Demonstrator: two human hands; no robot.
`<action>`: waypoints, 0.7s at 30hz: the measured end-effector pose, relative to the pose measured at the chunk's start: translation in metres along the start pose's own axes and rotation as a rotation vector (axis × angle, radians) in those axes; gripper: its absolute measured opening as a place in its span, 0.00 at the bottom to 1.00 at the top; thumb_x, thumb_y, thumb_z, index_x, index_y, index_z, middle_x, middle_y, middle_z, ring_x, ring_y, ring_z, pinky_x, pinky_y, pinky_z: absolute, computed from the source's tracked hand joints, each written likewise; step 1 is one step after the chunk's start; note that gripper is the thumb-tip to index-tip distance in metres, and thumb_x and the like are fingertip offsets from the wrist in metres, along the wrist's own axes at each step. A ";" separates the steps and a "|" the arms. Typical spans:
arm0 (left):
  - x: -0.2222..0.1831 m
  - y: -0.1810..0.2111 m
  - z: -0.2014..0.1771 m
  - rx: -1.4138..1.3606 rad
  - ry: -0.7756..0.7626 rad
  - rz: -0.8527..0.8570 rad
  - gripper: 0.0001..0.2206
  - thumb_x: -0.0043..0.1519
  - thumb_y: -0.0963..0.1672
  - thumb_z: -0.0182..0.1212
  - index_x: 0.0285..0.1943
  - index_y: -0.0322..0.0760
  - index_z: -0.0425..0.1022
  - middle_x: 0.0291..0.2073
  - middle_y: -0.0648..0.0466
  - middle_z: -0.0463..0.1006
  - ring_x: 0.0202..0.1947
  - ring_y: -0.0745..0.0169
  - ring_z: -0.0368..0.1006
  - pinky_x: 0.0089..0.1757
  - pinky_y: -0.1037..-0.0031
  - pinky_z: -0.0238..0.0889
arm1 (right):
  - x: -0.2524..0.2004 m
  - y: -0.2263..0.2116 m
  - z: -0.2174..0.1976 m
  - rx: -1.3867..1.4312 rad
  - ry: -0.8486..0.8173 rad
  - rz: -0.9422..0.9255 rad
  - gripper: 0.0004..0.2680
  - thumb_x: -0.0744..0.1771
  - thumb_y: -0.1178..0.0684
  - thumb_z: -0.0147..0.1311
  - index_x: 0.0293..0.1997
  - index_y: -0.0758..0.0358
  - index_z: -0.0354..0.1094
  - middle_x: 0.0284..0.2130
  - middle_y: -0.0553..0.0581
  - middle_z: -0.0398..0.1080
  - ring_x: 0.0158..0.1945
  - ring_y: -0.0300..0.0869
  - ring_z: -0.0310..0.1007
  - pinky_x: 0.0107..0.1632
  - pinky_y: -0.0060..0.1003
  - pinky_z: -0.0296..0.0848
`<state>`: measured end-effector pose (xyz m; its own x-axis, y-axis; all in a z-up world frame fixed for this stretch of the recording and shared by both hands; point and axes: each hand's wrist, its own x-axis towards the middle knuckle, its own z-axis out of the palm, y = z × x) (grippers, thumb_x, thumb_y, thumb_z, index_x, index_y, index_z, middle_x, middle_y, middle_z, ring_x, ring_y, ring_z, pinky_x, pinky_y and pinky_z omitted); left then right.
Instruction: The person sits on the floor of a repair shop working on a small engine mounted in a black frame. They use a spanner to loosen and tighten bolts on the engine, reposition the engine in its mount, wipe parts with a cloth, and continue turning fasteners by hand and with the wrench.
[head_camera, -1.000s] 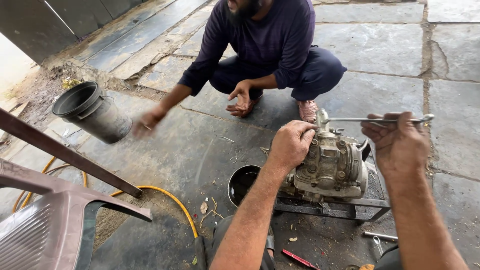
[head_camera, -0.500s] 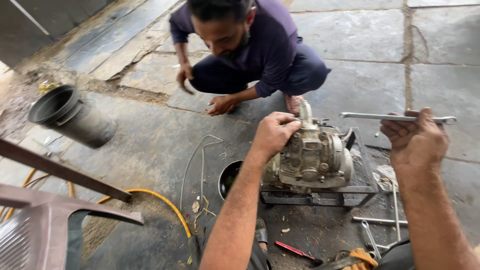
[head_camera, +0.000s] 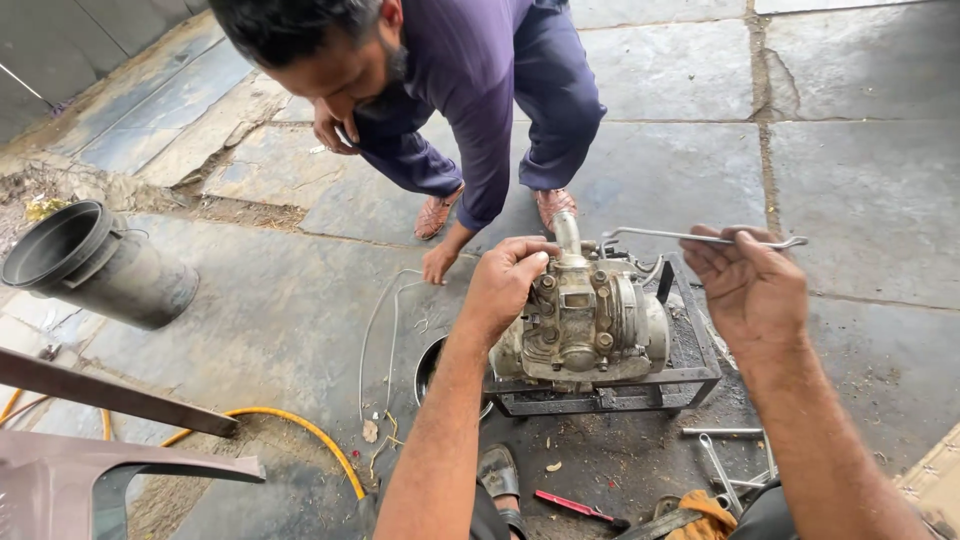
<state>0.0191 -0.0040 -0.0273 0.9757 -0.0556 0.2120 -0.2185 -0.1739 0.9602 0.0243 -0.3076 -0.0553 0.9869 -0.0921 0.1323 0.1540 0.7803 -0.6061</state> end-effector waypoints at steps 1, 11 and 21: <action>-0.001 0.004 0.000 0.002 0.000 0.001 0.11 0.63 0.42 0.58 0.47 0.31 0.84 0.53 0.50 0.79 0.52 0.64 0.74 0.52 0.73 0.66 | -0.001 0.003 0.007 0.002 -0.001 0.000 0.07 0.75 0.59 0.42 0.47 0.69 0.67 0.44 0.71 0.76 0.50 0.56 0.80 0.59 0.50 0.82; -0.008 0.010 -0.006 0.130 -0.025 0.079 0.13 0.65 0.41 0.57 0.57 0.38 0.81 0.51 0.52 0.82 0.50 0.63 0.77 0.52 0.73 0.68 | 0.014 0.043 0.019 0.029 -0.064 0.163 0.07 0.74 0.58 0.43 0.44 0.67 0.69 0.44 0.74 0.76 0.49 0.60 0.80 0.55 0.50 0.81; -0.017 0.040 -0.011 0.627 -0.023 0.206 0.13 0.64 0.46 0.56 0.54 0.48 0.83 0.52 0.57 0.83 0.56 0.56 0.73 0.58 0.55 0.51 | 0.036 0.057 0.001 -0.138 -0.019 0.273 0.06 0.74 0.55 0.46 0.50 0.68 0.65 0.43 0.72 0.74 0.46 0.55 0.79 0.47 0.42 0.82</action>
<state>-0.0056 0.0008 0.0093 0.9139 -0.1687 0.3693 -0.3756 -0.6968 0.6111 0.0690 -0.2655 -0.0843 0.9918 0.1223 -0.0362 -0.1106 0.6832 -0.7218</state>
